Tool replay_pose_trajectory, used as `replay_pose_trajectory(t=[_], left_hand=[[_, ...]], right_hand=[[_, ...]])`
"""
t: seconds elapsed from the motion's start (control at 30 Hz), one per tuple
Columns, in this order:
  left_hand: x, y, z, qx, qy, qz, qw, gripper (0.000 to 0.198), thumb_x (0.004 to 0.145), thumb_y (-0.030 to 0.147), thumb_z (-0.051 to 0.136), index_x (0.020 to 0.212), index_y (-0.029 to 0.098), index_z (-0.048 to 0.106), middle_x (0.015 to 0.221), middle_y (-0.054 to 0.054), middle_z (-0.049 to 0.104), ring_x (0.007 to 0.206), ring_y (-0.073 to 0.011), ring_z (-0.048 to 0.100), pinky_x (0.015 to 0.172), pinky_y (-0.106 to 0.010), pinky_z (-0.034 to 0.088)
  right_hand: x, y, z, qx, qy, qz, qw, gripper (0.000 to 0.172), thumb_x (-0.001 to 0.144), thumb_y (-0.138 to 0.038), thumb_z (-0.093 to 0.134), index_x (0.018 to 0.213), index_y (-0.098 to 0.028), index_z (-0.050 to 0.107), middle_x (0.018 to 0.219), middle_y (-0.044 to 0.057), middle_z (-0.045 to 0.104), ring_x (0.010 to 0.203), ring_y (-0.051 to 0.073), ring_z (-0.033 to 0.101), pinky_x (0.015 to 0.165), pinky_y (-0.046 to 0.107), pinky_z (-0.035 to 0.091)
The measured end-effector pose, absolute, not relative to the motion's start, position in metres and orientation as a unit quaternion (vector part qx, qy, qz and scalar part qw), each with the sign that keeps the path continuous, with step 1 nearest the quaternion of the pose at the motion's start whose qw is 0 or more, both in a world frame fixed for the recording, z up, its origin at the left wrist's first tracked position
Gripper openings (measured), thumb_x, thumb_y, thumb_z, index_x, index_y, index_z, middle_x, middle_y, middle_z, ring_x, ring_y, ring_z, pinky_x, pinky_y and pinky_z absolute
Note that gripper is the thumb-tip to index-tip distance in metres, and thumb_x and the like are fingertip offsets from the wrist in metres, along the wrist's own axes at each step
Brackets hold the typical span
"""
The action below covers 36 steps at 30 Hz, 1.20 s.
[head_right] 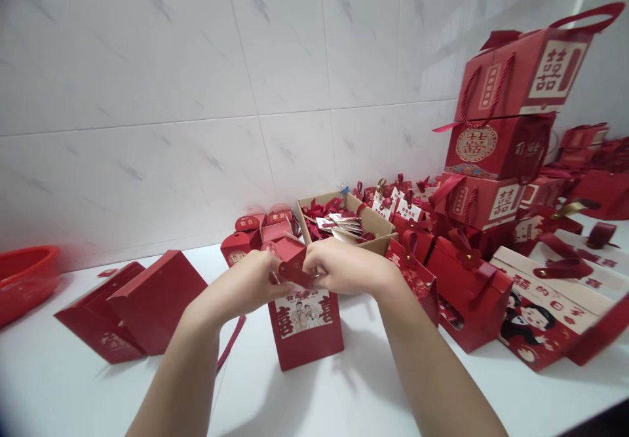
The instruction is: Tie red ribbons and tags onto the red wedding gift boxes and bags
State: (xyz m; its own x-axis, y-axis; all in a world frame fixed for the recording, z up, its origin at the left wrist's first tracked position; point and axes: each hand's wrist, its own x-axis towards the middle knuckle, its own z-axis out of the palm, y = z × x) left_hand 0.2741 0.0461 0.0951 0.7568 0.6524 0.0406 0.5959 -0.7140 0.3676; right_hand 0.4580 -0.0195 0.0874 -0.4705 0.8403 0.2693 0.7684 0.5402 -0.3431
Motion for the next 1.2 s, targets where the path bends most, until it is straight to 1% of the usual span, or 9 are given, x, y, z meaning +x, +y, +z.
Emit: replay_pose_trajectory(t=[0.1, 0.17, 0.33, 0.43, 0.6, 0.77, 0.87, 1.07, 1.2], left_hand=[[0.2743, 0.0443, 0.0969, 0.924, 0.339, 0.083, 0.159, 0.023, 0.074, 0.033, 0.059, 0.057, 0.018, 0.059, 0.048, 0.003, 0.043, 0.044, -0.0086, 0.028, 0.041, -0.024, 0.020], [0.2741, 0.0426, 0.0984, 0.925, 0.338, 0.082, 0.154, 0.025, 0.075, 0.034, 0.059, 0.056, 0.018, 0.058, 0.049, 0.003, 0.047, 0.044, -0.0089, 0.031, 0.041, -0.024, 0.022], [0.2730, 0.0404, 0.1007, 0.926, 0.336, 0.084, 0.151, 0.019, 0.075, 0.034, 0.060, 0.065, 0.018, 0.063, 0.062, -0.001, 0.063, 0.051, -0.0127, 0.049, 0.044, -0.023, 0.030], [0.2737, 0.0409, 0.1010, 0.927, 0.336, 0.084, 0.144, 0.016, 0.075, 0.033, 0.060, 0.069, 0.019, 0.065, 0.069, -0.003, 0.067, 0.056, -0.0147, 0.054, 0.046, -0.024, 0.032], [0.2751, 0.0405, 0.1014, 0.932, 0.335, 0.066, 0.125, 0.017, 0.077, 0.033, 0.057, 0.072, 0.020, 0.067, 0.065, -0.001, 0.065, 0.052, -0.0143, 0.051, 0.044, -0.025, 0.029], [0.2748, 0.0381, 0.1030, 0.930, 0.334, 0.077, 0.131, 0.017, 0.077, 0.033, 0.058, 0.074, 0.021, 0.069, 0.068, -0.002, 0.066, 0.056, -0.0146, 0.053, 0.047, -0.024, 0.032], [0.2749, 0.0373, 0.1035, 0.929, 0.337, 0.075, 0.133, 0.018, 0.077, 0.034, 0.058, 0.073, 0.020, 0.069, 0.068, -0.002, 0.067, 0.055, -0.0146, 0.053, 0.046, -0.024, 0.031], [0.2758, 0.0381, 0.1030, 0.929, 0.325, 0.066, 0.161, 0.015, 0.077, 0.031, 0.060, 0.082, 0.024, 0.073, 0.080, 0.000, 0.071, 0.062, -0.0145, 0.056, 0.050, -0.023, 0.033], [0.2764, 0.0381, 0.1022, 0.927, 0.333, 0.068, 0.156, 0.014, 0.075, 0.027, 0.059, 0.077, 0.022, 0.072, 0.073, -0.001, 0.068, 0.059, -0.0141, 0.052, 0.048, -0.023, 0.029]], right_hand=[[0.4584, -0.0195, 0.0884, -0.466, -0.853, 0.100, 0.213, 0.016, 0.071, -0.001, 0.048, 0.062, -0.014, 0.051, 0.075, 0.001, 0.055, 0.065, 0.010, 0.048, 0.058, 0.022, 0.034], [0.4587, -0.0197, 0.0887, -0.467, -0.851, 0.102, 0.215, 0.016, 0.072, -0.002, 0.049, 0.063, -0.014, 0.053, 0.077, 0.001, 0.057, 0.067, 0.010, 0.049, 0.058, 0.022, 0.035], [0.4594, -0.0210, 0.0885, -0.466, -0.850, 0.106, 0.222, 0.016, 0.072, -0.002, 0.048, 0.066, -0.015, 0.055, 0.076, 0.001, 0.057, 0.067, 0.011, 0.050, 0.059, 0.022, 0.036], [0.4596, -0.0214, 0.0886, -0.459, -0.855, 0.100, 0.220, 0.017, 0.070, -0.001, 0.047, 0.063, -0.015, 0.054, 0.075, 0.001, 0.056, 0.068, 0.011, 0.050, 0.060, 0.022, 0.036], [0.4591, -0.0232, 0.0904, -0.446, -0.859, 0.118, 0.221, 0.018, 0.071, -0.001, 0.048, 0.066, -0.015, 0.058, 0.079, 0.001, 0.057, 0.068, 0.010, 0.050, 0.060, 0.021, 0.037], [0.4600, -0.0246, 0.0912, -0.444, -0.856, 0.131, 0.231, 0.017, 0.073, -0.002, 0.051, 0.071, -0.015, 0.062, 0.081, 0.001, 0.058, 0.072, 0.011, 0.053, 0.064, 0.021, 0.040], [0.4605, -0.0239, 0.0906, -0.446, -0.856, 0.126, 0.230, 0.017, 0.074, -0.003, 0.051, 0.073, -0.015, 0.063, 0.081, 0.002, 0.059, 0.073, 0.012, 0.054, 0.064, 0.022, 0.041], [0.4601, -0.0216, 0.0889, -0.454, -0.854, 0.127, 0.221, 0.019, 0.073, -0.003, 0.053, 0.077, -0.016, 0.067, 0.087, 0.004, 0.062, 0.077, 0.014, 0.055, 0.065, 0.023, 0.042], [0.4592, -0.0215, 0.0890, -0.459, -0.851, 0.127, 0.221, 0.020, 0.073, -0.003, 0.053, 0.077, -0.016, 0.068, 0.087, 0.003, 0.062, 0.076, 0.013, 0.056, 0.065, 0.023, 0.041]])
